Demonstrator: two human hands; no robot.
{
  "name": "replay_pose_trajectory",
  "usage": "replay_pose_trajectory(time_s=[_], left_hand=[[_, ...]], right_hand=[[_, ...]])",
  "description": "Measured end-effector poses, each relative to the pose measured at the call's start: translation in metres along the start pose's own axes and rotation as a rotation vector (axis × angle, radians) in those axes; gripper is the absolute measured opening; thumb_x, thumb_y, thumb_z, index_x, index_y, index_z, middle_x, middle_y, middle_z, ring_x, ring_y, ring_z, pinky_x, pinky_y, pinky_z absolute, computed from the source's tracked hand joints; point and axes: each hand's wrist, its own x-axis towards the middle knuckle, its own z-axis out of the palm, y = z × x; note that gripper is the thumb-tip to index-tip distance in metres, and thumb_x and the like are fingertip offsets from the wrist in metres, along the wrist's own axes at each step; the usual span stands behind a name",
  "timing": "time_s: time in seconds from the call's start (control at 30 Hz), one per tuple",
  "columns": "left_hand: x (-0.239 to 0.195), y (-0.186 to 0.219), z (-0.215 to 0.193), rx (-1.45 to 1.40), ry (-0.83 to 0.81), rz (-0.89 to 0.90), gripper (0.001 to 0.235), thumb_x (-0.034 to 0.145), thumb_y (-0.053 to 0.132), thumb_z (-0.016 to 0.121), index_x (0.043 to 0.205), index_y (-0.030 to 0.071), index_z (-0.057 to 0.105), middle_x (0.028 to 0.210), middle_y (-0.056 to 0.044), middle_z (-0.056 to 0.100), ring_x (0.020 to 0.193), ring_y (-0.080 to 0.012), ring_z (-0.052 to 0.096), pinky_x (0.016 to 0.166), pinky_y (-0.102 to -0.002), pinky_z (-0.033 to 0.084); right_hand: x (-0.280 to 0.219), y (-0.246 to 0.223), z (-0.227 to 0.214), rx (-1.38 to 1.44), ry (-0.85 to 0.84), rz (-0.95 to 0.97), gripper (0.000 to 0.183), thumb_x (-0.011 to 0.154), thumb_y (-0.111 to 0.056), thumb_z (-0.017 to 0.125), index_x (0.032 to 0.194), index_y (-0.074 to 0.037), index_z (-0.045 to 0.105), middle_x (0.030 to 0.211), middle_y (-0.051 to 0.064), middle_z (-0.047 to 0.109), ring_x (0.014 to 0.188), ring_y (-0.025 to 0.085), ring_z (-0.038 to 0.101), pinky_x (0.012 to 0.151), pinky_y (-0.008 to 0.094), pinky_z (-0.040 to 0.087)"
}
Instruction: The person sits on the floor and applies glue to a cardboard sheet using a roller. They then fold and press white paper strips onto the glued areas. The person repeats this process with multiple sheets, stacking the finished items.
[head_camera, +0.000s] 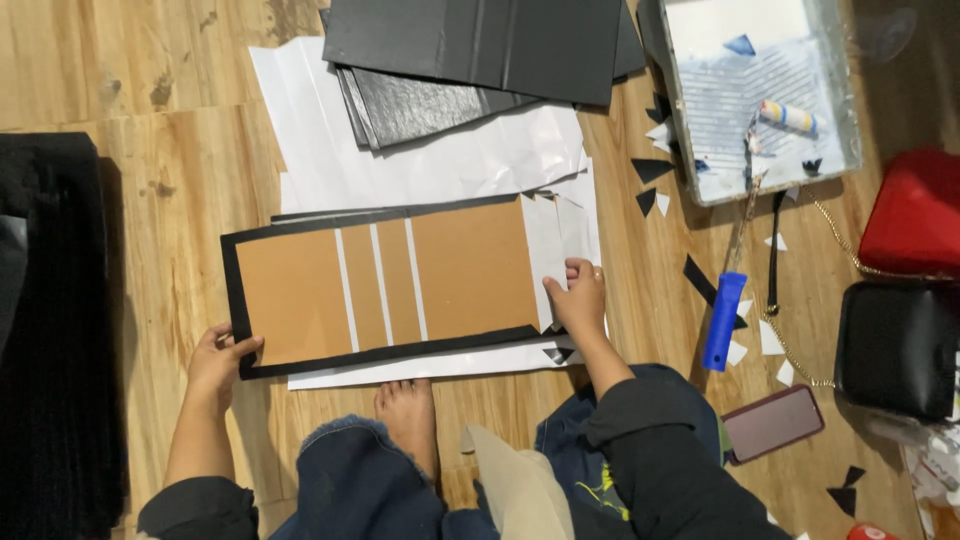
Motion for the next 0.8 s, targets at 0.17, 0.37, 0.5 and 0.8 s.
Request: replay_pose_trajectory(time_s=[0.17,0.37,0.5,0.8], left_hand=[[0.005,-0.033,-0.017,0.030,0.239,0.135,0.056,0.074,0.010,0.080,0.121,-0.003,0.053,0.106,-0.020,0.057,0.098,-0.0340,0.057,0.080,-0.041,0.049],[-0.017,-0.064,-0.010,0.052,0.466,-0.046,0.023,0.086,0.031,0.068,0.094,0.013,0.058,0.087,-0.004,0.062,0.066,-0.0157,0.060,0.056,-0.029,0.048],[-0.067,-0.033,0.020,-0.147,0.396,-0.141,0.029,0.085,0.031,0.071,0.089,0.012,0.049,0.090,-0.010,0.063,0.068,-0.0172,0.063,0.062,-0.028,0.056],[-0.085,-0.002,0.046,-0.461,0.359,-0.395,0.022,0.083,0.021,0.072,0.084,0.006,0.057,0.068,-0.008,0.059,0.057,-0.0120,0.057,0.053,-0.024,0.056]], right_hand=[[-0.009,-0.012,-0.008,0.026,-0.018,-0.014,0.046,0.072,-0.016,0.077,0.112,-0.002,0.058,0.100,0.011,0.055,0.091,0.026,0.063,0.079,0.035,0.052],[-0.006,-0.005,-0.003,0.070,-0.049,0.014,0.043,0.078,-0.025,0.068,0.114,-0.008,0.053,0.114,0.010,0.047,0.094,0.022,0.056,0.086,0.034,0.047],[-0.005,0.002,0.003,0.071,-0.022,-0.023,0.042,0.077,-0.023,0.069,0.113,-0.009,0.053,0.112,0.010,0.046,0.094,0.021,0.056,0.088,0.033,0.046],[-0.010,-0.010,-0.008,0.107,-0.056,0.039,0.041,0.075,-0.026,0.070,0.109,-0.010,0.052,0.115,0.009,0.041,0.102,0.019,0.053,0.092,0.032,0.044]])
